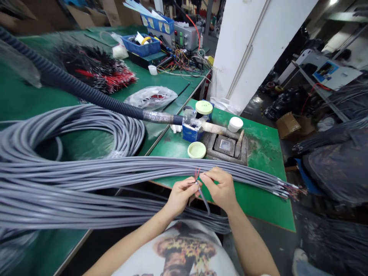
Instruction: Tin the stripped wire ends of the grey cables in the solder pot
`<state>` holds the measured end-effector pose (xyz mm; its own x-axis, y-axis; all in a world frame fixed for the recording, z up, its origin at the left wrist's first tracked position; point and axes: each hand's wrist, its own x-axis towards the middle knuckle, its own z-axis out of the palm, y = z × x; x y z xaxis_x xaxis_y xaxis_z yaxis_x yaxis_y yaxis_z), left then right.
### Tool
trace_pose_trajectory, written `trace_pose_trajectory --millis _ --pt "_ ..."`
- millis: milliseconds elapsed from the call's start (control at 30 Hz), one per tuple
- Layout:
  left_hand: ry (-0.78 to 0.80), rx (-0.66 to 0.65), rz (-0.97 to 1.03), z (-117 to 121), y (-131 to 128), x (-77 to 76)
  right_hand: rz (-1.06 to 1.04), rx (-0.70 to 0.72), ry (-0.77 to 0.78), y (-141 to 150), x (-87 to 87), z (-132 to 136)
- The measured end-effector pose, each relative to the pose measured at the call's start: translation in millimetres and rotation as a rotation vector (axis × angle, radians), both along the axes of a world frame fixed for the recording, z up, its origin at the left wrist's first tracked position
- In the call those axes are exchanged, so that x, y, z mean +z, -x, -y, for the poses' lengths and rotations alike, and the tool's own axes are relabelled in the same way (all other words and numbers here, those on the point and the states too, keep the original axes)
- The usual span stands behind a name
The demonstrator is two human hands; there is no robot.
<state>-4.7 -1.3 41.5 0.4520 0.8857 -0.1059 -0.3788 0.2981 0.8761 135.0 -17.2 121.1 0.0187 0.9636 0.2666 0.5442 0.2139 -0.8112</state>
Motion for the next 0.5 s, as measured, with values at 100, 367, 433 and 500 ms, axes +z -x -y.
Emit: trace_pose_trajectory --millis 100,367,433,500 --pt "0.094 -0.002 0.042 -1.4 0.7 -2.2 -0.054 -0.046 -0.047 -2.3 -7.9 4.6" --pt "0.336 -0.115 0.218 -2.6 0.7 1.1 0.027 -0.094 -0.095 -8.6 -8.3 12.4" --pt "0.36 -0.15 0.255 -2.6 1.1 2.5 0.031 -0.093 -0.075 -7.1 -6.4 11.8" --pt "0.364 -0.174 0.276 -2.1 1.8 3.1 0.021 -0.088 -0.052 -4.5 -3.5 9.5"
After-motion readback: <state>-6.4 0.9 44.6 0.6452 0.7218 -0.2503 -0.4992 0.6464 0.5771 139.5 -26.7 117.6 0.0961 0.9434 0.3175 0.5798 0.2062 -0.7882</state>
